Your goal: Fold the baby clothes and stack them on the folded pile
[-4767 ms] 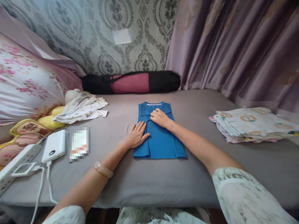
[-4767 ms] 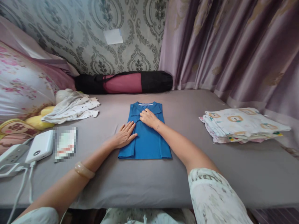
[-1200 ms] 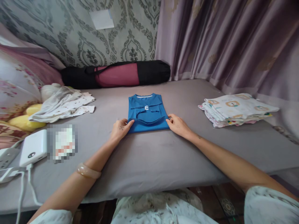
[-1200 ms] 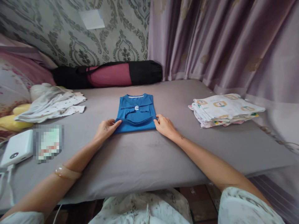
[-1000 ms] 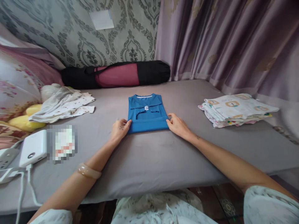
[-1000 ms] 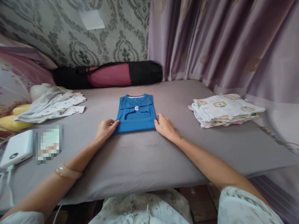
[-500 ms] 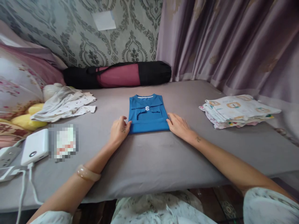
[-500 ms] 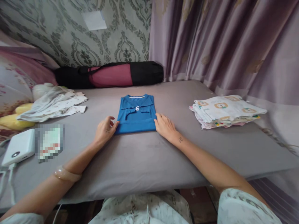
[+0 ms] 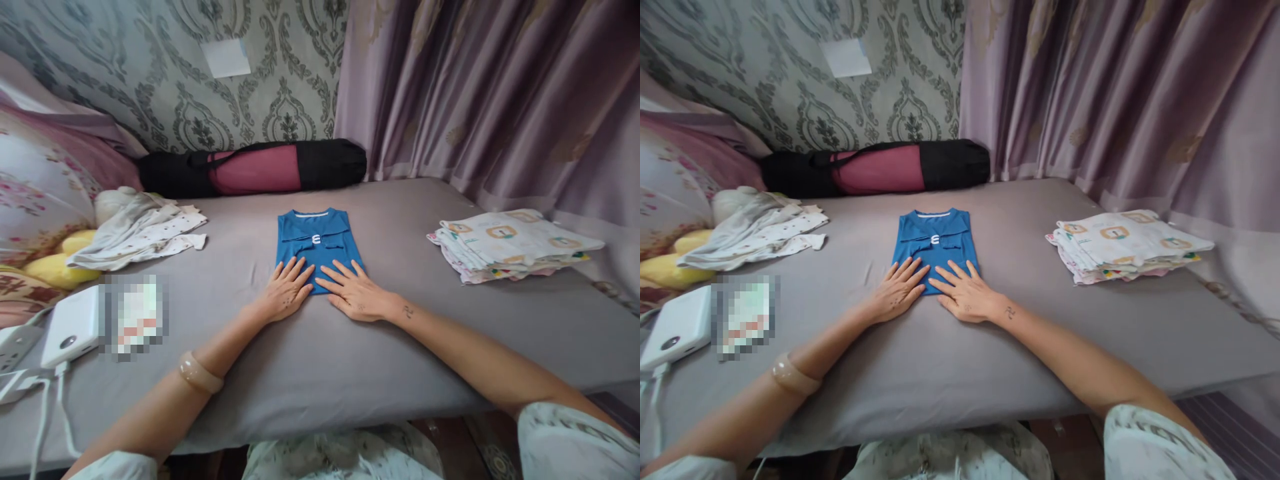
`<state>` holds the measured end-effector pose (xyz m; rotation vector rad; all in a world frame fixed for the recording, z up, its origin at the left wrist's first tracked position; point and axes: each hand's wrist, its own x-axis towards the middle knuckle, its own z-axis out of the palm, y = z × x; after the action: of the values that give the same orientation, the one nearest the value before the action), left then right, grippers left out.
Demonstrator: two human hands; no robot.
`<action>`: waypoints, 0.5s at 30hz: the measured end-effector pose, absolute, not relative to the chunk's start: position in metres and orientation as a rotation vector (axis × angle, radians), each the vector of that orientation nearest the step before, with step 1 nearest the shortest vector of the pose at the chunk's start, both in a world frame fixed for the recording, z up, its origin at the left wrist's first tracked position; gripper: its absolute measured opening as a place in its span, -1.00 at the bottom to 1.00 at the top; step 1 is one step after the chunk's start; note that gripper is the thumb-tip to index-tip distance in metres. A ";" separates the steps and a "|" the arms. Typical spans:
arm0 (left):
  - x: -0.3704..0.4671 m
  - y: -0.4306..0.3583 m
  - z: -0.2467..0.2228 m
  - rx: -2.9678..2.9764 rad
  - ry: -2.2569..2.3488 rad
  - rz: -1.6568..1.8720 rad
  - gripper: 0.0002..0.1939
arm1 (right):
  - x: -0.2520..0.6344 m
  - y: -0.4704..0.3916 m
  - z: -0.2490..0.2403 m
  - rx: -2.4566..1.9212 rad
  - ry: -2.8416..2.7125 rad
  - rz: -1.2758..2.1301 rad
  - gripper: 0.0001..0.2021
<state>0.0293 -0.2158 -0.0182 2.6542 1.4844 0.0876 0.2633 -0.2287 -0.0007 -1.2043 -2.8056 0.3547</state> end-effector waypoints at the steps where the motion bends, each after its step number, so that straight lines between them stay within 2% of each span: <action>1: 0.028 -0.215 -0.021 2.640 1.483 0.087 -0.39 | 0.264 -0.229 -0.001 -1.205 -2.806 0.370 -0.49; 10: 0.028 -0.209 -0.007 2.610 1.416 0.044 -0.34 | 0.266 -0.219 0.011 -1.231 -2.767 0.601 -0.47; 15: 0.037 -0.205 -0.005 2.606 1.648 0.234 -0.36 | 0.261 -0.204 0.007 -1.469 -2.523 0.220 -0.39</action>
<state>0.0371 -0.2047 -0.0049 2.6063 1.6480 0.2339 0.2607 -0.2038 0.0074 -1.4688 -2.5234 0.2200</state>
